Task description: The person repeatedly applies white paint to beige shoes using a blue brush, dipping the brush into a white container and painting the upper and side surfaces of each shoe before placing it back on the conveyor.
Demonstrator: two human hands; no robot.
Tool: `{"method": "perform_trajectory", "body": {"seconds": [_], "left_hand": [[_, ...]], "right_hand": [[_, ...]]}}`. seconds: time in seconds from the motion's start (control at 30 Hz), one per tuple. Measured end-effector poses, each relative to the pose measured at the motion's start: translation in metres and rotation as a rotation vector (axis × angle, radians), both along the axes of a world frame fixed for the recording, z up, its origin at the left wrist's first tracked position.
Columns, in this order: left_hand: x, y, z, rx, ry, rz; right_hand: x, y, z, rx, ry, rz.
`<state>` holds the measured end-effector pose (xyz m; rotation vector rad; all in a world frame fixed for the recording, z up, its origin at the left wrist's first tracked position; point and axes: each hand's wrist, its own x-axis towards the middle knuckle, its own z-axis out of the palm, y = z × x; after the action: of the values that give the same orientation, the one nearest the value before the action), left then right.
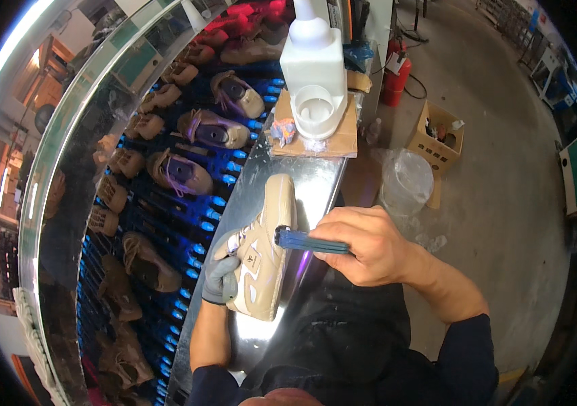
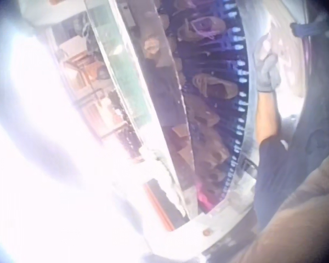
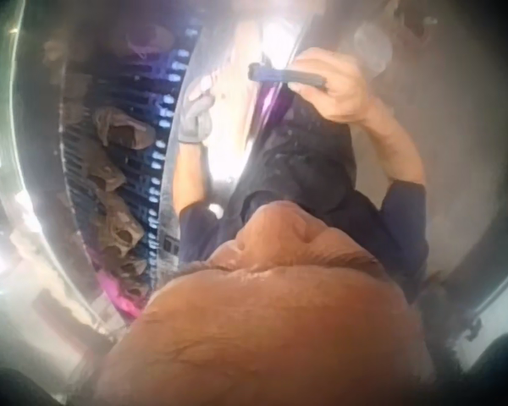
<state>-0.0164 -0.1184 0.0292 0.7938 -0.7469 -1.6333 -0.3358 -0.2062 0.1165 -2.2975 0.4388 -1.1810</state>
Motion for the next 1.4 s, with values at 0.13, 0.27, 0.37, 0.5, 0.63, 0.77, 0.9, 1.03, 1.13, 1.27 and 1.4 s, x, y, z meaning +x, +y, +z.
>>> {"method": "perform_trajectory", "body": {"seconds": [0.13, 0.27, 0.37, 0.5, 0.63, 0.77, 0.9, 1.03, 1.13, 1.27, 1.4], "left_hand": [[0.000, -0.001, 0.000, -0.023, 0.037, -0.014], [0.000, -0.003, 0.002, -0.040, 0.020, -0.016], [0.002, -0.002, 0.000, -0.031, 0.015, 0.008], [0.000, -0.005, 0.003, -0.011, -0.060, 0.036], [0.001, -0.003, -0.002, 0.018, -0.068, 0.055], [-0.001, -0.007, -0.003, -0.039, 0.012, -0.019], [-0.004, -0.010, 0.002, -0.062, 0.047, -0.040], [-0.009, -0.008, 0.005, -0.035, 0.105, 0.090], [-0.020, -0.013, 0.020, 0.005, 0.230, 0.127], [-0.021, -0.016, 0.024, -0.018, 0.211, 0.174], [-0.007, -0.015, 0.017, -0.054, 0.276, 0.055]], "right_hand": [[0.002, 0.003, 0.001, -0.105, 0.056, 0.009], [0.001, 0.009, 0.005, -0.193, 0.155, 0.026], [0.001, 0.014, 0.004, -0.242, 0.216, 0.058], [0.001, 0.017, 0.001, -0.250, 0.229, 0.085], [0.005, 0.008, 0.007, -0.285, 0.205, 0.037], [0.005, 0.004, 0.009, -0.292, 0.169, 0.000], [0.005, 0.002, -0.002, -0.118, 0.003, -0.069], [0.006, 0.008, -0.039, 0.549, -0.350, 0.035], [0.018, 0.014, -0.074, 0.943, -0.651, 0.172], [0.030, 0.028, -0.087, 0.680, -0.533, 0.034], [0.003, 0.018, -0.064, 0.397, -0.321, 0.176]]}}
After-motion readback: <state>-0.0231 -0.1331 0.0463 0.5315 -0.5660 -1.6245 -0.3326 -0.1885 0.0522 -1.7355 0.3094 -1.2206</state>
